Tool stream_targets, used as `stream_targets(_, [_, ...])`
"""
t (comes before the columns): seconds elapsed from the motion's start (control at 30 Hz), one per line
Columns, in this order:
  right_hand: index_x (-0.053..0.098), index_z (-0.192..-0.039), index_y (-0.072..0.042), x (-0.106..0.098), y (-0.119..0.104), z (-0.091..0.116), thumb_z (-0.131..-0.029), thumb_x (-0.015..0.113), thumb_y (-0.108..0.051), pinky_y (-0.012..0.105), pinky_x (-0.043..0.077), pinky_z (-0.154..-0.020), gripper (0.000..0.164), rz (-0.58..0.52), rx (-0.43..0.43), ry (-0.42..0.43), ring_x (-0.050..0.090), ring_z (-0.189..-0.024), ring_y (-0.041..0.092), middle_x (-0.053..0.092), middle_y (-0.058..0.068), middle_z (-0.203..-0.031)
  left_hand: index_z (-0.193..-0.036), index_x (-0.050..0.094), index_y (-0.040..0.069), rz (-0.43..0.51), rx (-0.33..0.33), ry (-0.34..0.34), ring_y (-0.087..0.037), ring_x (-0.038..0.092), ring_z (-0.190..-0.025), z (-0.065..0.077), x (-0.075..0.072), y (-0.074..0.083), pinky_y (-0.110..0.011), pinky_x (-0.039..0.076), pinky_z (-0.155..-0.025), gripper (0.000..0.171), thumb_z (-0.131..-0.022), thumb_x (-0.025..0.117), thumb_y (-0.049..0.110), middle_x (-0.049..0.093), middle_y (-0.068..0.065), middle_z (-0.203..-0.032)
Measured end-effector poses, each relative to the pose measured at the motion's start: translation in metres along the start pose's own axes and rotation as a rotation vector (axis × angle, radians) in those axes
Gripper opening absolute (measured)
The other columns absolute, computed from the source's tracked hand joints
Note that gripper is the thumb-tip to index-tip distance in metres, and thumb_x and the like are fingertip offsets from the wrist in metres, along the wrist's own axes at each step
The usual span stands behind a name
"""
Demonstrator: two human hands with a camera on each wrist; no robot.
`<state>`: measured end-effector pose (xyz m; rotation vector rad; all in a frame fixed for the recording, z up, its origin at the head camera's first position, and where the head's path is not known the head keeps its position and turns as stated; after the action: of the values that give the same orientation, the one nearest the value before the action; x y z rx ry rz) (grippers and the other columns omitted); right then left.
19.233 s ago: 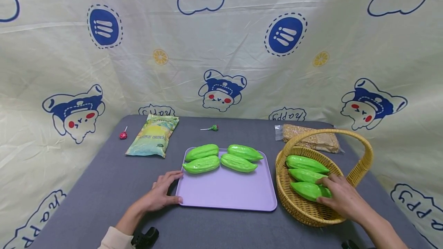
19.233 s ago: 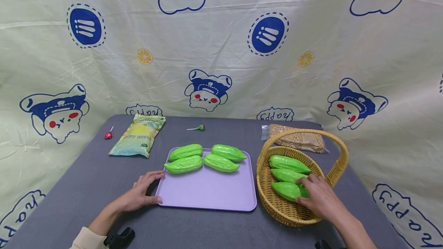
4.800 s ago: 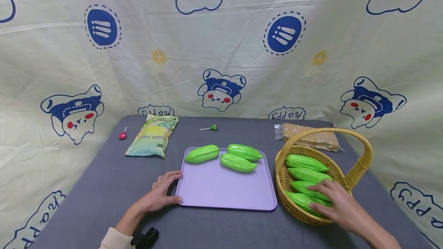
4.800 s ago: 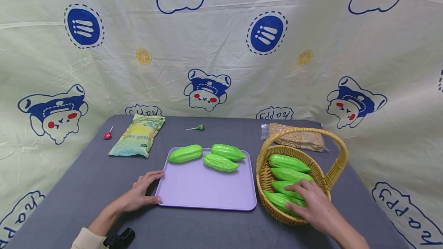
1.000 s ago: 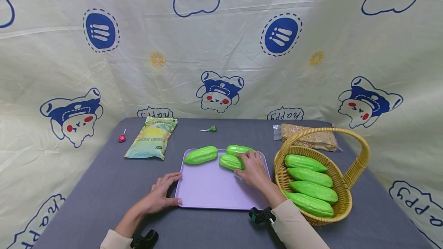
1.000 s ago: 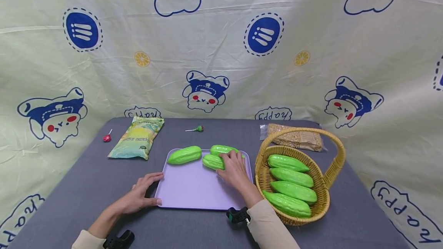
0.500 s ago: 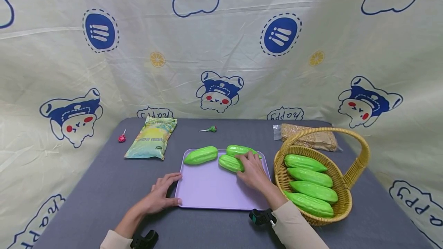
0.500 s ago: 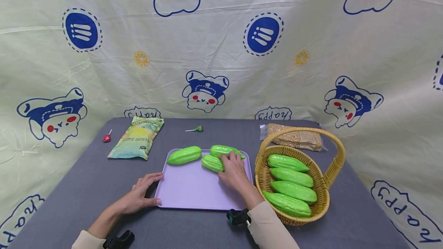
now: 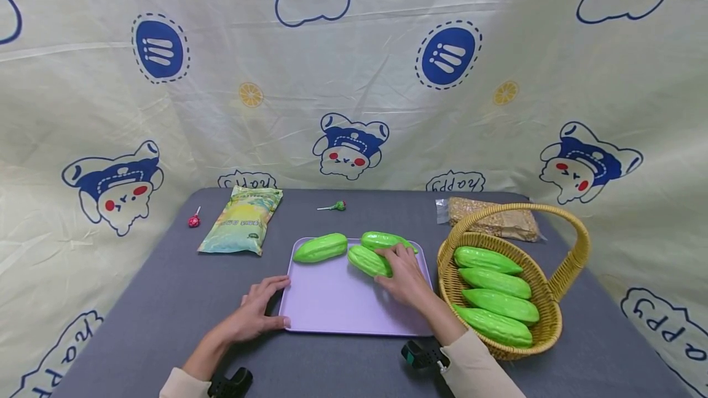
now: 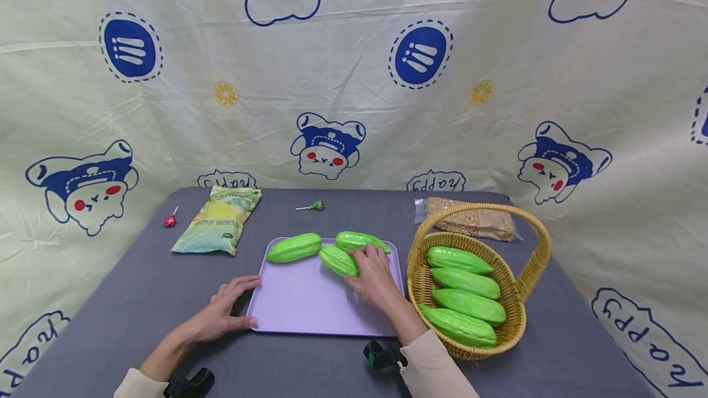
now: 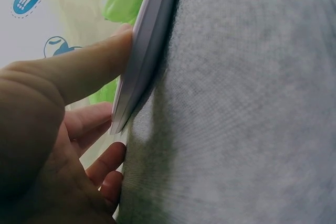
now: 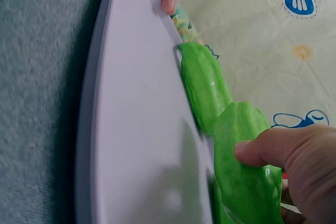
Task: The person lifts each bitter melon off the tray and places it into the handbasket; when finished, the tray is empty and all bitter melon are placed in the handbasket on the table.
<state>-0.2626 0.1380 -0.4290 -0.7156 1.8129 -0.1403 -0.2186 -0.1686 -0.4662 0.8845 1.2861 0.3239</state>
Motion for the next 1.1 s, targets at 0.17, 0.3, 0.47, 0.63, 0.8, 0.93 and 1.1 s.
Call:
stream_targets(0.17, [0.064, -0.117, -0.006, -0.008, -0.007, 0.006, -0.069, 0.079, -0.015, 0.037, 0.036, -0.081, 0.051, -0.009, -0.046, 0.031, 0.046, -0.095, 0.027, 0.057, 0.011, -0.103, -0.140, 0.042, 0.010, 0.015, -0.012, -0.005, -0.035, 0.028, -0.129, 0.000, 0.000, 0.001, -0.050, 0.022, -0.092, 0.072, -0.079, 0.073, 0.035, 0.033, -0.010, -0.148])
stream_targets(0.3, [0.063, -0.118, -0.007, -0.017, -0.011, 0.012, -0.069, 0.079, -0.016, 0.039, 0.038, -0.083, 0.052, -0.011, -0.074, 0.043, 0.048, -0.099, 0.027, 0.058, 0.009, -0.105, -0.140, 0.042, 0.011, 0.017, -0.021, -0.007, -0.034, 0.028, -0.129, 0.000, 0.000, 0.000, -0.051, 0.022, -0.093, 0.072, -0.079, 0.073, 0.035, 0.033, -0.010, -0.149])
stream_targets(0.47, [0.062, -0.120, -0.010, -0.027, -0.013, 0.022, -0.071, 0.079, -0.017, 0.041, 0.041, -0.086, 0.052, -0.003, -0.078, 0.043, 0.049, -0.107, 0.027, 0.060, 0.007, -0.109, -0.140, 0.042, 0.010, 0.010, -0.018, -0.003, -0.035, 0.028, -0.129, 0.000, 0.000, -0.001, -0.052, 0.022, -0.093, 0.072, -0.079, 0.073, 0.035, 0.033, -0.010, -0.148])
stream_targets(0.63, [0.063, -0.119, -0.011, -0.038, -0.015, 0.033, -0.071, 0.079, -0.017, 0.035, 0.039, -0.079, 0.052, 0.010, -0.103, 0.061, 0.049, -0.102, 0.023, 0.060, 0.005, -0.108, -0.140, 0.042, 0.011, 0.021, -0.027, -0.003, -0.034, 0.027, -0.130, 0.000, 0.001, -0.003, -0.054, 0.021, -0.095, 0.073, -0.079, 0.074, 0.035, 0.033, -0.009, -0.149])
stream_targets(0.8, [0.063, -0.120, -0.011, -0.050, -0.016, 0.043, -0.070, 0.080, -0.018, 0.029, 0.035, -0.075, 0.053, 0.009, -0.125, 0.075, 0.046, -0.093, 0.014, 0.059, 0.002, -0.107, -0.140, 0.042, 0.012, 0.030, -0.038, -0.003, -0.033, 0.027, -0.131, -0.001, 0.002, -0.003, -0.055, 0.020, -0.096, 0.073, -0.079, 0.074, 0.035, 0.033, -0.008, -0.149])
stream_targets(0.93, [0.062, -0.120, -0.013, -0.060, -0.015, 0.052, -0.070, 0.081, -0.019, 0.029, 0.036, -0.076, 0.054, 0.016, -0.141, 0.087, 0.045, -0.093, 0.012, 0.058, 0.000, -0.107, -0.140, 0.042, 0.012, 0.021, -0.032, -0.004, -0.033, 0.027, -0.130, -0.001, 0.001, -0.002, -0.054, 0.021, -0.095, 0.073, -0.079, 0.074, 0.036, 0.033, -0.008, -0.149])
stream_targets(1.1, [0.062, -0.121, -0.014, -0.074, -0.013, 0.065, -0.070, 0.081, -0.020, 0.032, 0.039, -0.079, 0.055, 0.021, -0.157, 0.113, 0.048, -0.099, 0.011, 0.059, -0.001, -0.107, -0.140, 0.042, 0.010, 0.013, -0.018, -0.002, -0.034, 0.028, -0.129, -0.001, 0.001, -0.001, -0.054, 0.021, -0.094, 0.073, -0.079, 0.073, 0.035, 0.033, -0.010, -0.148])
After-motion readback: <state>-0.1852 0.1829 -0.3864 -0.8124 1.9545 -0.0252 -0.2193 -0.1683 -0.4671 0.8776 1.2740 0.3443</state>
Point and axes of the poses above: each hand's wrist, its own z-axis away from the middle knuckle, its own x-axis out of the palm, y = z × x, the point moved 3 cm from there along -z, towards the middle knuckle
